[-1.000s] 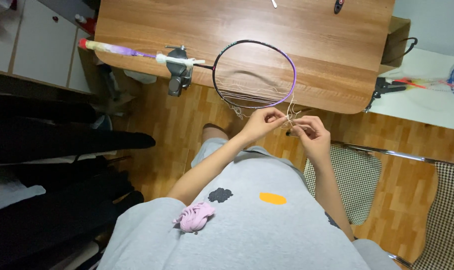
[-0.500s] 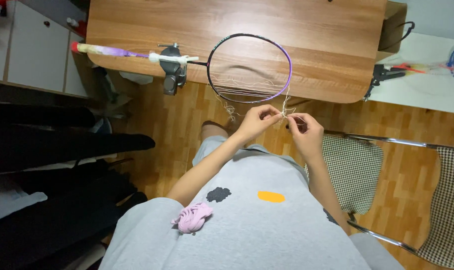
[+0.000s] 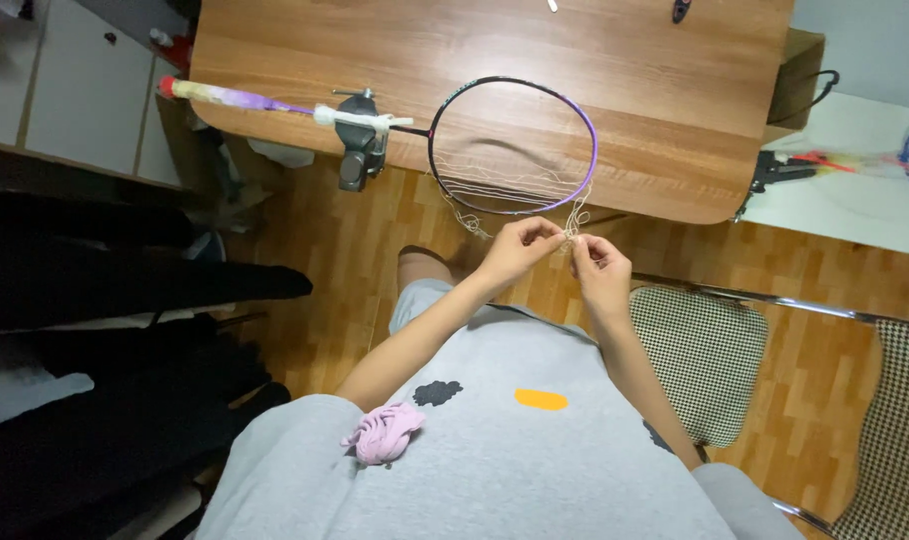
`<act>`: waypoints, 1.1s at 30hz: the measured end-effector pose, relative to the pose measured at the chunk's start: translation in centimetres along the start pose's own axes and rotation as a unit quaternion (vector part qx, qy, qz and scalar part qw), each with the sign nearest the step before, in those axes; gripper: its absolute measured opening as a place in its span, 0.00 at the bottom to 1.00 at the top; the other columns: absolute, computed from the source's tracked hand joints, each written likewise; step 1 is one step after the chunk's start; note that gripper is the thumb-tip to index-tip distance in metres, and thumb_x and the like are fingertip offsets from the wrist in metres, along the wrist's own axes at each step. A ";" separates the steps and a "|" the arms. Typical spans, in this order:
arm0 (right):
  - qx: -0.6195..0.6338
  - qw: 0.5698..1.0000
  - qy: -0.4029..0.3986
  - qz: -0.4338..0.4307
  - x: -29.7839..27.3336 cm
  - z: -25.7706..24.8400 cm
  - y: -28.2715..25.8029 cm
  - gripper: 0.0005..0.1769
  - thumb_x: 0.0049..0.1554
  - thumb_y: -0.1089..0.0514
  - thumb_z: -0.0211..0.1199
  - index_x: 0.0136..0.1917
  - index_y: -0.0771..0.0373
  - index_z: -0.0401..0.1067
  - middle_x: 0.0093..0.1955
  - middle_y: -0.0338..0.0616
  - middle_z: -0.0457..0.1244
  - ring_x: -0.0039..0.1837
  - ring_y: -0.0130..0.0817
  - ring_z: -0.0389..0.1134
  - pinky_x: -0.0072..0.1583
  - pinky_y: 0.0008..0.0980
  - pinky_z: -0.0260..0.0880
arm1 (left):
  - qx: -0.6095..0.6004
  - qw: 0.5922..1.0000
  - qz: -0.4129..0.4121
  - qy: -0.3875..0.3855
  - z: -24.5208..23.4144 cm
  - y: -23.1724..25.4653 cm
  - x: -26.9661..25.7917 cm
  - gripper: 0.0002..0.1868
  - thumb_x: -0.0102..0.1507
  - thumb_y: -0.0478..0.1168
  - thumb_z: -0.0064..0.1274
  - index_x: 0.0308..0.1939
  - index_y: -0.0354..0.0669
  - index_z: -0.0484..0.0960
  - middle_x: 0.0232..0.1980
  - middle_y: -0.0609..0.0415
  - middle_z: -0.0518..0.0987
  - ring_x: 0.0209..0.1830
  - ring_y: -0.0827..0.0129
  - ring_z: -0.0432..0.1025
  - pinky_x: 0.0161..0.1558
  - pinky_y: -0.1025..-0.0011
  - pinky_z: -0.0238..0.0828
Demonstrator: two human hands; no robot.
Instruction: Stringing a badminton racket by weaving strings through the frame and pulling them tight.
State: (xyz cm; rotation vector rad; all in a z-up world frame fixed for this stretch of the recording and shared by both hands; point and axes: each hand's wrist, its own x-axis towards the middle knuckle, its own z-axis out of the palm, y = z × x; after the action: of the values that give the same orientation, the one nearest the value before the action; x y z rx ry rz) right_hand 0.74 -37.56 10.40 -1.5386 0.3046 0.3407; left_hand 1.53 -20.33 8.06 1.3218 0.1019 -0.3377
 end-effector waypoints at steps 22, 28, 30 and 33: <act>-0.183 0.974 0.085 -0.105 -1.8 2.5 -6.5 0.06 0.62 0.61 0.67 0.50 0.68 0.76 0.43 0.40 0.69 0.41 0.21 0.67 0.43 0.22 0.68 | -0.019 0.994 -0.109 0.025 0.1 1.7 0.2 0.09 0.66 0.41 0.59 0.46 0.41 0.86 0.34 0.66 0.77 0.30 0.85 0.63 0.29 0.82 0.57; -0.255 0.953 0.045 -0.157 -2.1 1.9 -7.5 0.06 0.60 0.64 0.67 0.51 0.68 0.77 0.47 0.44 0.69 0.45 0.27 0.71 0.46 0.26 0.73 | -0.081 0.983 -0.164 0.019 -0.1 1.2 0.2 0.10 0.66 0.43 0.59 0.47 0.43 0.85 0.31 0.67 0.75 0.24 0.86 0.60 0.24 0.82 0.52; -0.282 0.937 0.042 -0.202 -2.1 1.7 -7.5 0.06 0.61 0.65 0.67 0.51 0.69 0.76 0.48 0.46 0.69 0.46 0.30 0.72 0.47 0.27 0.74 | -0.068 0.985 -0.154 0.018 -0.1 1.6 0.1 0.10 0.66 0.43 0.59 0.47 0.42 0.85 0.31 0.67 0.75 0.23 0.86 0.59 0.23 0.82 0.51; -0.302 0.927 0.042 -0.218 -2.3 1.8 -8.1 0.06 0.60 0.65 0.67 0.51 0.69 0.76 0.47 0.48 0.68 0.45 0.33 0.72 0.47 0.29 0.73 | -0.037 0.987 -0.152 0.025 -0.1 1.5 0.3 0.10 0.67 0.43 0.58 0.47 0.42 0.85 0.32 0.68 0.77 0.24 0.87 0.61 0.24 0.83 0.54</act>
State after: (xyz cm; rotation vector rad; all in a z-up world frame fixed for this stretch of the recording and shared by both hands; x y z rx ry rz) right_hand 1.85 -35.87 18.75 -2.1757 -0.1005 0.0050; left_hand 2.30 -20.02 9.32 1.2413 0.3576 -0.5539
